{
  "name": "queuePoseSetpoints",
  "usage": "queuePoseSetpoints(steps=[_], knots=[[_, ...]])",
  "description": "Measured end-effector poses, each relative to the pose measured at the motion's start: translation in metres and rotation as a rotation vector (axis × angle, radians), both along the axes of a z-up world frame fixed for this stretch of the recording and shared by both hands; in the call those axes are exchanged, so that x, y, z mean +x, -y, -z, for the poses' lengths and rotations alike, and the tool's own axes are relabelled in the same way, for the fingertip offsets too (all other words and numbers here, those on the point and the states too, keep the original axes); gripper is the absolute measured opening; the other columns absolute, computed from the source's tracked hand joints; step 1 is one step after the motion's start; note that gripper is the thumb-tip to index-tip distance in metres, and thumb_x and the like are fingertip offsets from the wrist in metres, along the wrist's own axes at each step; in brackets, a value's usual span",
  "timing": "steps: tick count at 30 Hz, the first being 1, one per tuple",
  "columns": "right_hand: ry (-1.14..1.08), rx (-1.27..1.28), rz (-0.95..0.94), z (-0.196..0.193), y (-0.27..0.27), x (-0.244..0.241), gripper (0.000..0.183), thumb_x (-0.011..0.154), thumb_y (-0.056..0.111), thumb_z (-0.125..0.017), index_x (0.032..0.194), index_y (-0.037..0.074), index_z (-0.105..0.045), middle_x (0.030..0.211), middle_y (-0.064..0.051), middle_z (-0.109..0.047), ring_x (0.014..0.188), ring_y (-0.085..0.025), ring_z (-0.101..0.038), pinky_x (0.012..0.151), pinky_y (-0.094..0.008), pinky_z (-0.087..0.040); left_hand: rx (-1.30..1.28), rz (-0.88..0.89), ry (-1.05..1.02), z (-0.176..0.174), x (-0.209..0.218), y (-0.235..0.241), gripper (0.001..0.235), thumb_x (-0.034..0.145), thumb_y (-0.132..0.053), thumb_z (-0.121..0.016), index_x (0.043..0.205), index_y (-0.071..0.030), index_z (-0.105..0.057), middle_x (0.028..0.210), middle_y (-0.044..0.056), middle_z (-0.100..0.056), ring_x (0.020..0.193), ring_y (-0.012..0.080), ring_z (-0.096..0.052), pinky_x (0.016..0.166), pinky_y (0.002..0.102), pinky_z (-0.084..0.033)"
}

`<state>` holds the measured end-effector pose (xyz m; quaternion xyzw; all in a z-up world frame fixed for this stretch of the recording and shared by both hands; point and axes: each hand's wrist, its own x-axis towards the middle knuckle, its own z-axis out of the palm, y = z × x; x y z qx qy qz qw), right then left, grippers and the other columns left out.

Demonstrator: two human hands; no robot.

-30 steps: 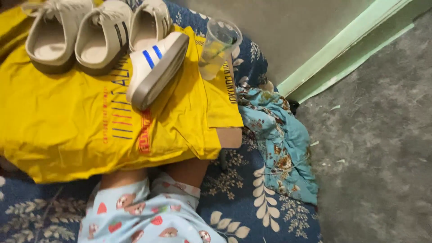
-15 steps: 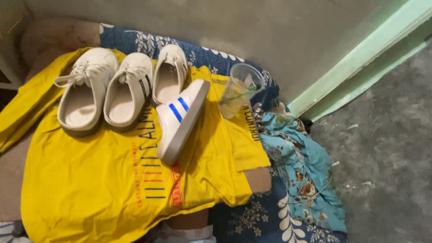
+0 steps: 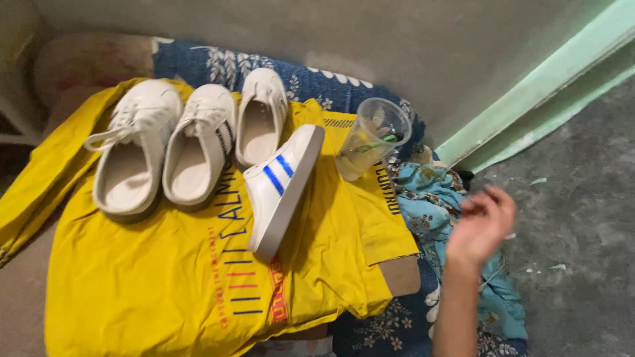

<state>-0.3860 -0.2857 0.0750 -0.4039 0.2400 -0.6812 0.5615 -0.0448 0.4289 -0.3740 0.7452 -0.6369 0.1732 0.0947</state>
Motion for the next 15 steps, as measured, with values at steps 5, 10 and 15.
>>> queuePoseSetpoints(steps=[5,10,15], knots=[[-1.166,-1.124,0.105,-0.038,-0.038,0.083,0.032,0.098,0.015,-0.063,0.128,0.003,-0.064,0.12,-0.018,-0.053,0.113,-0.033,-0.053,0.097,-0.045,-0.044,-0.091,0.288,0.126,-0.383,-0.064,0.272,0.031,0.099,-0.039,-0.059,0.118,-0.015,-0.065,0.099,0.005,-0.069,0.092,0.0284,-0.065,0.081,0.046,-0.048],[-1.28,-1.104,0.331,-0.036,-0.041,0.121,0.034,0.097,0.024,-0.069,0.126,0.008,-0.065,0.115,-0.013,-0.05,0.107,-0.032,-0.051,0.093,-0.048,-0.041,-0.306,0.245,0.346,-0.403,-0.037,0.359,0.02,0.1,-0.017,-0.06,0.118,-0.013,-0.067,0.121,0.008,-0.069,0.103,0.0248,-0.067,0.082,0.041,-0.049],[-1.125,-1.111,0.524,-0.019,-0.022,0.121,0.036,0.106,0.032,-0.052,0.123,0.003,-0.066,0.114,-0.016,-0.048,0.106,-0.035,-0.049,0.093,-0.048,-0.038,-0.519,0.294,0.345,-0.348,-0.017,0.39,0.004,0.096,-0.024,-0.066,0.099,-0.021,-0.068,0.13,0.004,-0.066,0.108,0.0252,-0.062,0.092,0.048,-0.049]])
